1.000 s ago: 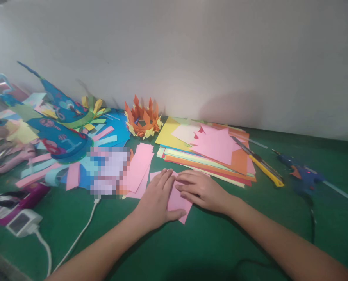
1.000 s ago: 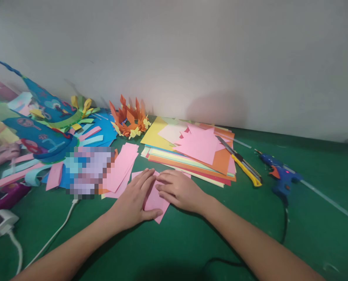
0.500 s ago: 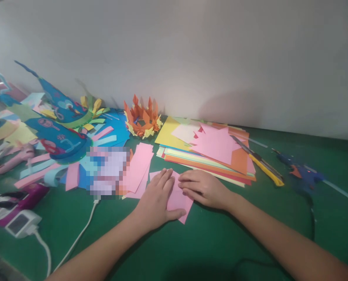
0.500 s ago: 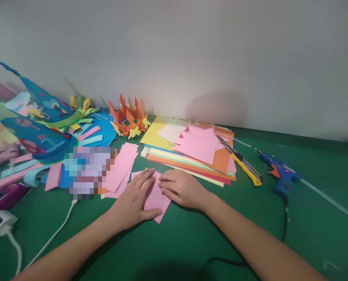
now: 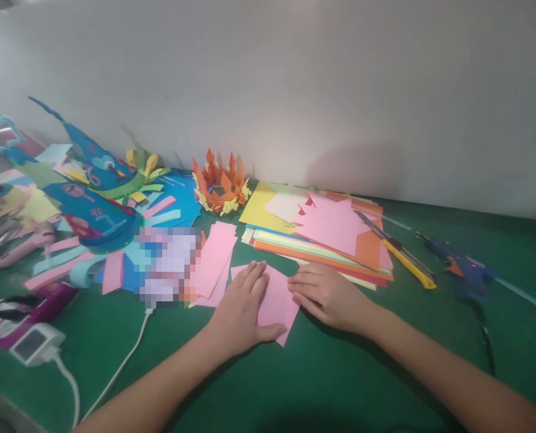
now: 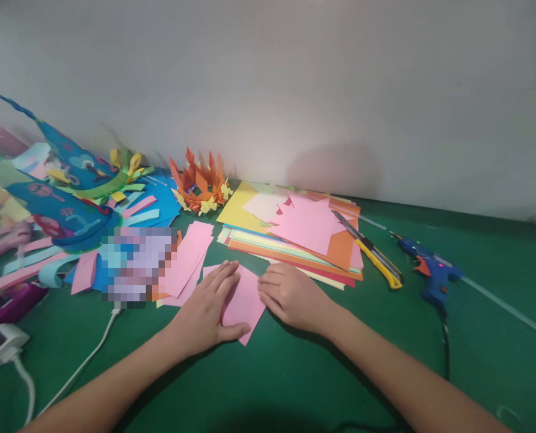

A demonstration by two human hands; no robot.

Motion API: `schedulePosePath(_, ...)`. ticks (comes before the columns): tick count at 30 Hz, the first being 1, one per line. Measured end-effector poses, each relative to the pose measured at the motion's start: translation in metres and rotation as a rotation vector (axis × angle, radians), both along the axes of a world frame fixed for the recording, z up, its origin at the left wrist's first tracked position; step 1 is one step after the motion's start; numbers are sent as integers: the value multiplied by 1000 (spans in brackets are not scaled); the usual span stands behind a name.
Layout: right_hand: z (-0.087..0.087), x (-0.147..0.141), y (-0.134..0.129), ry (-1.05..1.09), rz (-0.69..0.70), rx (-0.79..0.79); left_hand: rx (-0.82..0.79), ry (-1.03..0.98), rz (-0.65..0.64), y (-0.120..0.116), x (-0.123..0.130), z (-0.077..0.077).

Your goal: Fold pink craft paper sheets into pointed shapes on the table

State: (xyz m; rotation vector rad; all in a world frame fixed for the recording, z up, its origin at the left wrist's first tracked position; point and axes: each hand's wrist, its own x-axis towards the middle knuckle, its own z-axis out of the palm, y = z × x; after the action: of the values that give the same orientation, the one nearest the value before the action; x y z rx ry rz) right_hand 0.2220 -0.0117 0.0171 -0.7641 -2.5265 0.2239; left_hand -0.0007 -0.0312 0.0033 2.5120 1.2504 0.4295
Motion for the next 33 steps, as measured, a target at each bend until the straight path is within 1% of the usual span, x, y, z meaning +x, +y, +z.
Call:
schedulePosePath(4,-1,6,-4,-3,-20,-20,3,11,1,0,0,-1)
schedulePosePath(8,-7,2,-2,-5,-83,-51,-11,-5,-11,-1,-2,0)
schedulePosePath(11,-9,-3,-3,-52,-111,-36,-24,6,-38,0,-3,0)
schedulePosePath(13,-10,-5,-4,-70,-90,-24,-30,17,-69,1,-3,0)
schedulePosePath(16,-13,-7,-7,-80,-18,-1,-9,16,-104,3,-4,-2)
schedulePosePath(18,-16,-7,-8,-97,8,21,47,-14,-44,6,-7,-4)
schedulePosePath(21,-20,-7,-8,-120,-4,54,162,-60,155,11,-14,-7)
schedulePosePath(23,-20,-7,-8,-134,-5,69,207,-68,226,14,-18,-8)
schedulePosePath(25,-17,-8,-9,-155,11,72,199,-106,250,15,-20,-8)
schedulePosePath(30,-9,-9,-11,-223,63,27,45,-315,264,14,-16,-7)
schedulePosePath(31,-8,-9,-11,-235,74,16,46,-313,267,14,-16,-7)
schedulePosePath(33,-7,-9,-12,-253,83,2,91,-240,277,16,-16,-8)
